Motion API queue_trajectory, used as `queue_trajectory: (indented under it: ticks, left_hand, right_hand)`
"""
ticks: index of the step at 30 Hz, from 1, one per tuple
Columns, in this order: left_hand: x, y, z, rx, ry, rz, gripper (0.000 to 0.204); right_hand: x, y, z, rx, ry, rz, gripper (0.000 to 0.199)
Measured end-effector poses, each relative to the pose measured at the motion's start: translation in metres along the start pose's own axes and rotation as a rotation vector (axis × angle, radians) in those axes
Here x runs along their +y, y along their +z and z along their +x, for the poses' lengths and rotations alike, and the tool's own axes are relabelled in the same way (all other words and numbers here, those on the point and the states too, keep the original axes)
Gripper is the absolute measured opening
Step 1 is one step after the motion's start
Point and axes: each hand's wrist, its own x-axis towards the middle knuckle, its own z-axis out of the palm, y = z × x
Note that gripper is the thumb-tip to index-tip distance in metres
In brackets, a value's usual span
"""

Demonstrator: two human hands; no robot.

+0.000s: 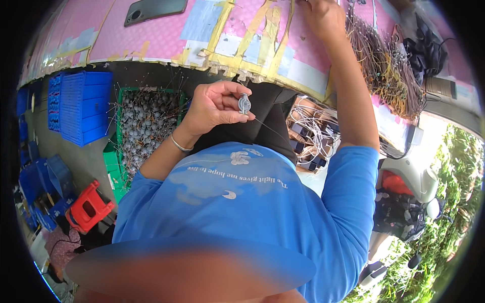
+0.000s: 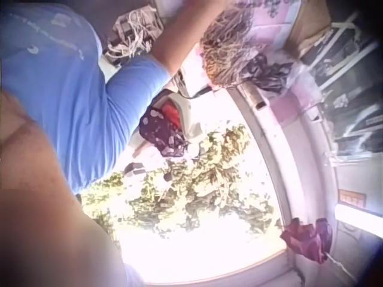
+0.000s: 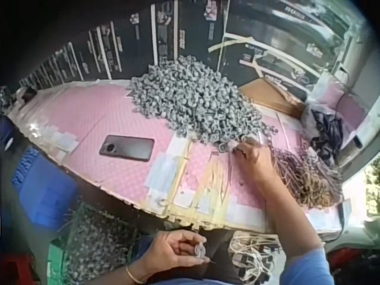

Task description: Assembling small DC motors with fan blades and wiring at a production workbench.

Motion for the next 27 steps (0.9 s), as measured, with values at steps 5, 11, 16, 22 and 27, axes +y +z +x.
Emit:
queue_trajectory:
  ticks: [5,11,16,22,27]
  left_hand:
    - [0.003,0.005,0.004,0.056,0.039,0.080,0.043]
    - [0.013,0.018,-0.005,0.179,0.291,0.148,0.038]
    - [0.006,0.019,-0.003,0.224,0.423,0.249,0.041]
    - [0.005,0.037,-0.005,0.189,0.415,0.359,0.041]
    - [0.000,0.046,-0.007,0.200,0.433,0.443,0.040]
  right_hand:
    - [0.007,-0.006,-0.001,-0.151,0.027,0.012,0.018]
    - [-0.072,-0.035,-0.041,-0.078,0.215,0.464,0.025]
    - [-0.153,-0.090,-0.111,-0.172,0.521,1.177,0.028]
    - [-0.157,-0.108,-0.140,-0.131,0.381,1.161,0.024]
    - [-0.151,-0.115,-0.149,-0.151,0.371,1.083,0.022]
